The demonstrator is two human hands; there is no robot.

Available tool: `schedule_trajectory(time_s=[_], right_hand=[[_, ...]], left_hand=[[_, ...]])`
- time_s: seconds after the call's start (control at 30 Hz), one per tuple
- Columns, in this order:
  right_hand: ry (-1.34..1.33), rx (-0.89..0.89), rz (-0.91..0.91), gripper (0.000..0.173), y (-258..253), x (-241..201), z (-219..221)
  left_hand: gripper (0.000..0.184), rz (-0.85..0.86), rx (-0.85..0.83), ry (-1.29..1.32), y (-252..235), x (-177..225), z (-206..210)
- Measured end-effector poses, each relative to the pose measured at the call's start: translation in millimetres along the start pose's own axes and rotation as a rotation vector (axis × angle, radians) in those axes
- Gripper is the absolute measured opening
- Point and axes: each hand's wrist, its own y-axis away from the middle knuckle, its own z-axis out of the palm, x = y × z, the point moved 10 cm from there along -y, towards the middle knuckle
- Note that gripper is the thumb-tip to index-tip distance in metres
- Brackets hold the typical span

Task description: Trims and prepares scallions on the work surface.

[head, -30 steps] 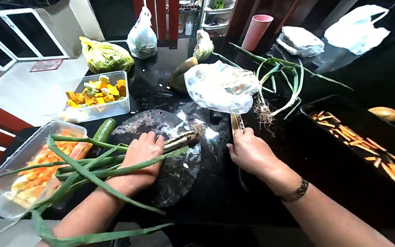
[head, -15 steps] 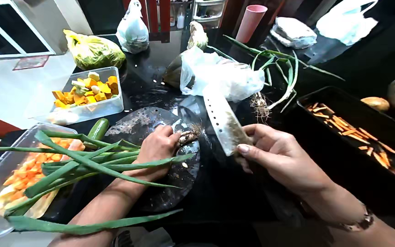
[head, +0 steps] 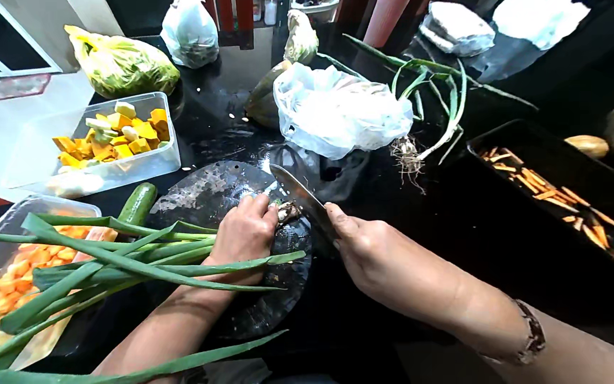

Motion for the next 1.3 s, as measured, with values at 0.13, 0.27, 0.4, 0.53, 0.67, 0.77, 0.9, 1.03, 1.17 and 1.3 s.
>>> schedule_trajectory(time_s=[0.13, 0.27, 0.4, 0.53, 0.67, 0.77, 0.9, 1.03, 1.17, 1.3], right_hand=[[0.25, -0.085, 0.024, 0.051, -4.9, -19.6, 4.8], [0.228, -0.311, 0.089, 0.052, -16.4, -17.7, 16.1], [0.116, -0.522, 0.247, 0.06, -25.4, -6.2, 28.1], [0.025, -0.526, 0.287, 0.04, -51.3, 2.0, 31.3], [-0.086, -0.456, 0.236, 0.034, -56.1, 7.7, 28.7], [-0.212, -0.315, 0.239, 0.03, -32.6, 44.2, 18.8], [0.065, -0.248, 0.37, 0.053, -0.4, 87.8, 12.8], [0.163, -0.279, 0.383, 0.053, 4.7, 100.2, 12.3], [0.023, -0.285, 0.326, 0.039, -13.0, 93.4, 0.0], [-0.528, 0.362, 0.132, 0.035, -34.0, 81.5, -59.4]], left_hand=[[0.016, 0.017, 0.028, -0.029, 0.4, 3.0, -1.6], [0.014, 0.007, 0.021, -0.041, -0.6, 2.9, -0.9], [0.012, -0.013, 0.046, -0.059, -1.8, 1.3, 1.7], [0.01, -0.04, 0.011, -0.033, -2.7, 2.2, 0.0], [0.013, -0.193, -0.12, -0.009, -4.0, -6.0, 1.6], [0.024, -0.366, -0.414, 0.028, -6.5, -15.9, 6.5], [0.027, -0.485, -0.52, 0.128, -17.9, -26.5, 4.4], [0.022, -0.513, -0.223, 0.56, -68.7, -32.7, -31.9], [0.009, -0.515, 0.009, 1.06, -113.8, -20.5, -53.0], [0.005, -0.547, 0.066, 1.21, -142.1, 1.2, -52.3]])
